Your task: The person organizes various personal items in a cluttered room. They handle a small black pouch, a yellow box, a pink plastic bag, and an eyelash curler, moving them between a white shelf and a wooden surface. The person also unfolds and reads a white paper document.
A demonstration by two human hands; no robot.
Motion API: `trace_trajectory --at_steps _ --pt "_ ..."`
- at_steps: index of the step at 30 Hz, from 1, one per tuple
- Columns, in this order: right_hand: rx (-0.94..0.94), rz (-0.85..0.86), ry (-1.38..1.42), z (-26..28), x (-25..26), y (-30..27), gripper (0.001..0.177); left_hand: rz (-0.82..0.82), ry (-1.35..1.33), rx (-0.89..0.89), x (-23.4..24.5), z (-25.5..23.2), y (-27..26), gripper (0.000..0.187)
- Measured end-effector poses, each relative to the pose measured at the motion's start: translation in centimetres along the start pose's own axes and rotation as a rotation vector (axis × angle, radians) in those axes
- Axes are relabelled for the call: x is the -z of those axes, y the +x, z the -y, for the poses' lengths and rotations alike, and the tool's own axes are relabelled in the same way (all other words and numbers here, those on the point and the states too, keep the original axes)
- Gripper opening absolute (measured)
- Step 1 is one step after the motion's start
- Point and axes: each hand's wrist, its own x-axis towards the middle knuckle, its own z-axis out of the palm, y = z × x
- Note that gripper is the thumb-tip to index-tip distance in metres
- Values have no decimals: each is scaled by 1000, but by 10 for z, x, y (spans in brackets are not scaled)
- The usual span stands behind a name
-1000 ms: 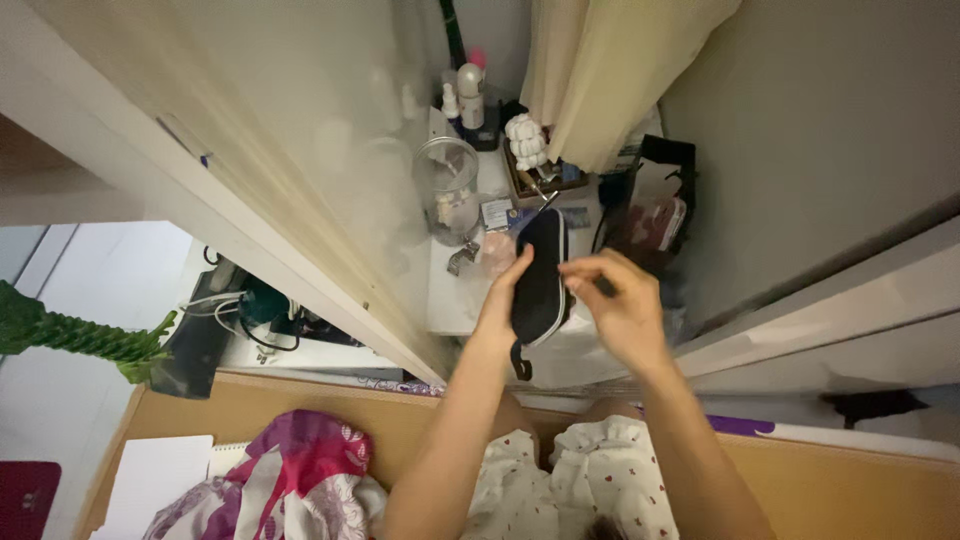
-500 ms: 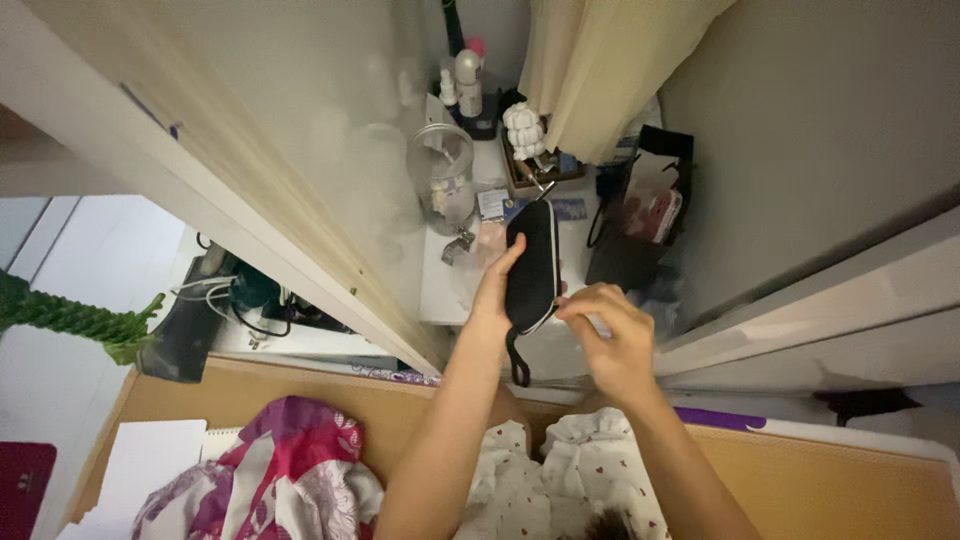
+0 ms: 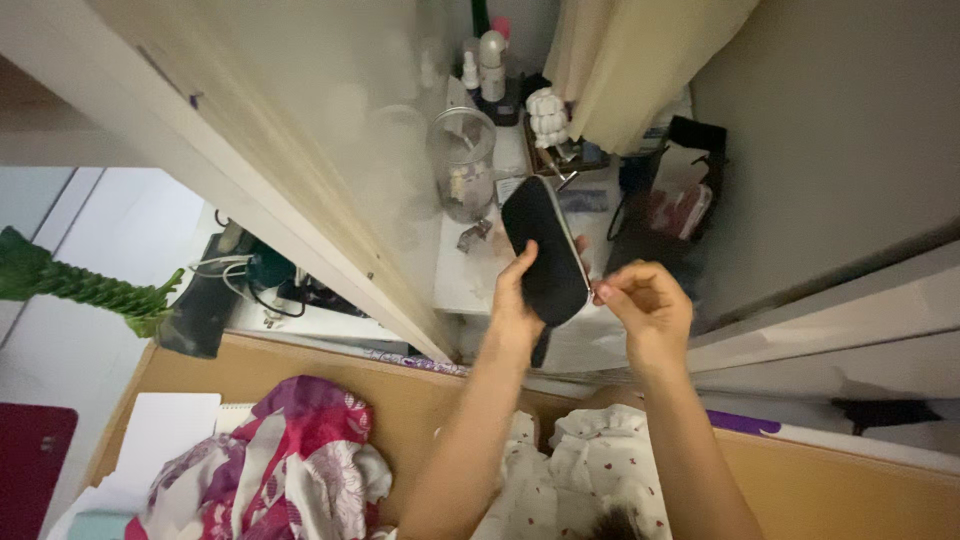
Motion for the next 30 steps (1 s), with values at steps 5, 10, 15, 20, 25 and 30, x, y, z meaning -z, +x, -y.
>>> trace_trajectory --at_steps 5,10,15,20,25,30 --pt "172 35 -170 16 -12 -2 15 -47 -119 -31 7 -1 9 49" --pt "326 48 -417 24 -24 -11 14 -250 -49 -81 27 -10 23 36" --pt "493 79 -636 19 -43 -26 18 -466 -18 -174 36 -7 31 37" --pt "423 41 -617 11 -41 -35 18 -544 -103 -169 41 2 23 39" --pt "535 58 -658 4 -38 -36 16 -622 -169 -238 56 14 36 39" --pt "446 -10 -642 1 -19 -20 16 -600 -222 -181 47 20 45 36"
